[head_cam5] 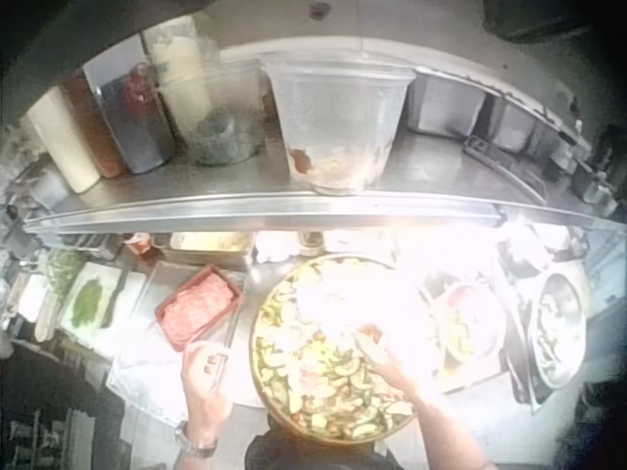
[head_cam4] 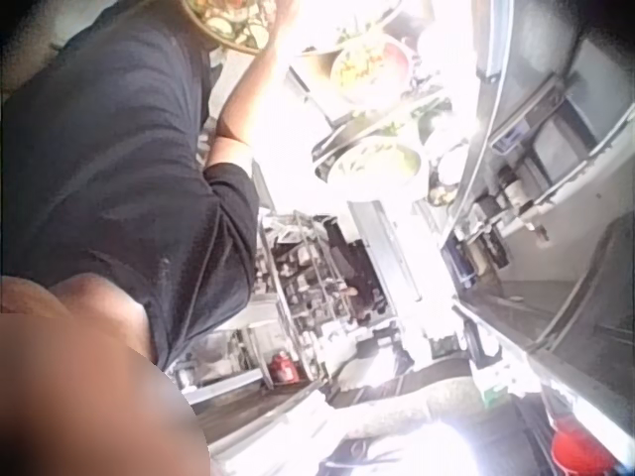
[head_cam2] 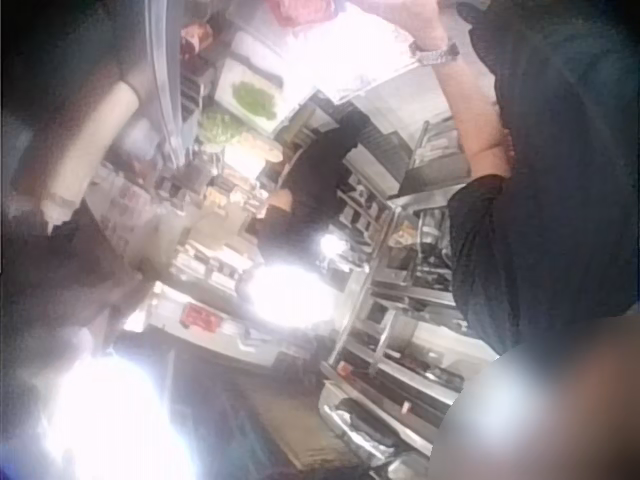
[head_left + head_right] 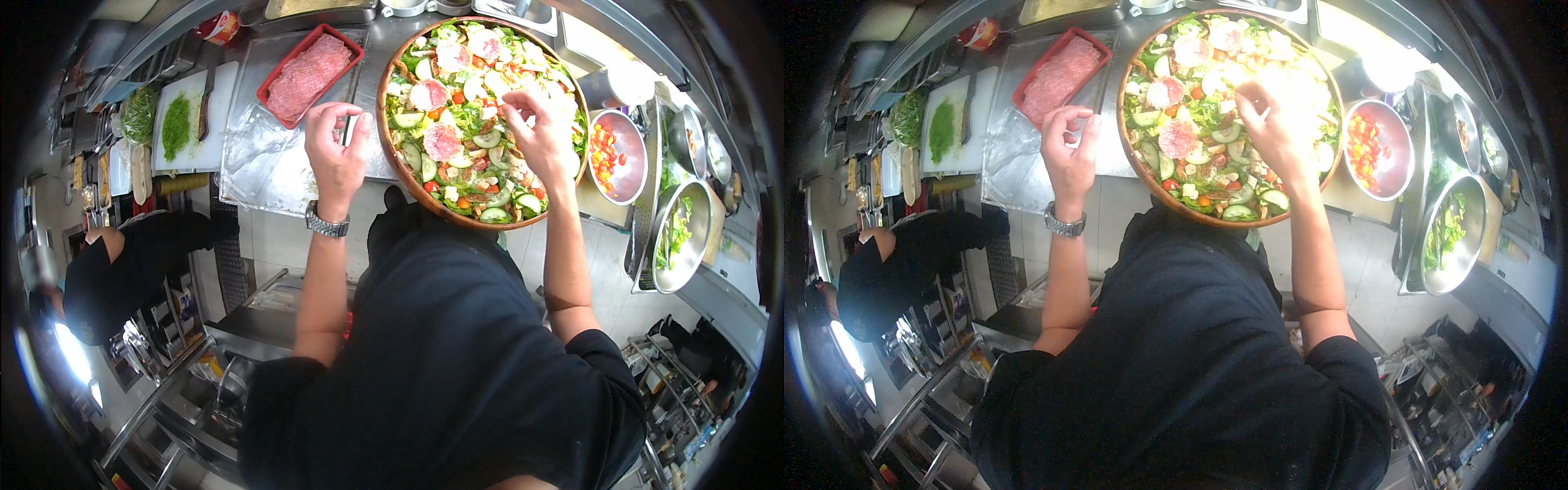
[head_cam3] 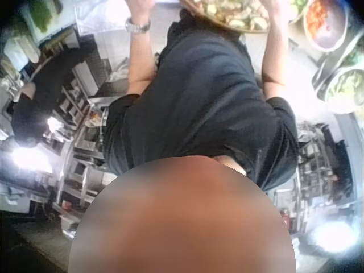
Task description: The person places slices of cured meat by hand onto a large salad bowl containing sliced cucumbers, tomatoes, and leafy greens. The person repeatedly picks up individual slices from a red tray and arranges them over the salad.
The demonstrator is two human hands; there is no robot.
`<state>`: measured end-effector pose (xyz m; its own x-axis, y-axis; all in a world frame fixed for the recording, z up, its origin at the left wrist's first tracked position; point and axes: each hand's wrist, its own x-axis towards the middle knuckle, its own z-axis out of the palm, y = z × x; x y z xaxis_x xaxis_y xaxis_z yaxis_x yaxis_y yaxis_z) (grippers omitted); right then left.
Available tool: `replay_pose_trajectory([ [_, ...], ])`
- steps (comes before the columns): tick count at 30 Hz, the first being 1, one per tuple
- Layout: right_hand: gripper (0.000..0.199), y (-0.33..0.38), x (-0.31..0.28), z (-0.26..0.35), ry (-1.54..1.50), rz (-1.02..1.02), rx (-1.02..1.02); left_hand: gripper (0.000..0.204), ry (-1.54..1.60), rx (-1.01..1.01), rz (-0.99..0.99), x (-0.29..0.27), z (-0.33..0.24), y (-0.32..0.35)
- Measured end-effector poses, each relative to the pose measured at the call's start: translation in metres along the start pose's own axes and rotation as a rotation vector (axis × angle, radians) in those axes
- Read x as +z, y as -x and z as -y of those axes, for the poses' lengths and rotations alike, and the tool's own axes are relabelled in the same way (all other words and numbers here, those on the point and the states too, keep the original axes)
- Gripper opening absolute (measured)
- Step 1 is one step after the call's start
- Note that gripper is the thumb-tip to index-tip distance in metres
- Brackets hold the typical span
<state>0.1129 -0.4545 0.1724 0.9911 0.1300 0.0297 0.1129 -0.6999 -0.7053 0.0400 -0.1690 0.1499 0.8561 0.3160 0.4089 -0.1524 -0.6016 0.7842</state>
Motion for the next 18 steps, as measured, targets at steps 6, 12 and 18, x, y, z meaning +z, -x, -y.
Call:
replay_pose_trajectory([
  [6, 0.016, -0.024, -0.011, -0.004, -0.075, -0.070, -0.338, 0.022, 0.025, -0.030, -0.012, -0.005, 0.015, 0.006],
  [12, 0.023, -0.053, -0.061, -0.031, -0.087, -0.180, -0.162, 0.026, 0.052, -0.247, -0.247, -0.060, 0.064, 0.014],
  [18, 0.021, -0.067, -0.031, 0.015, 0.001, 0.060, -0.216, 0.022, -0.126, -0.424, -0.378, -0.130, 0.113, 0.053],
])
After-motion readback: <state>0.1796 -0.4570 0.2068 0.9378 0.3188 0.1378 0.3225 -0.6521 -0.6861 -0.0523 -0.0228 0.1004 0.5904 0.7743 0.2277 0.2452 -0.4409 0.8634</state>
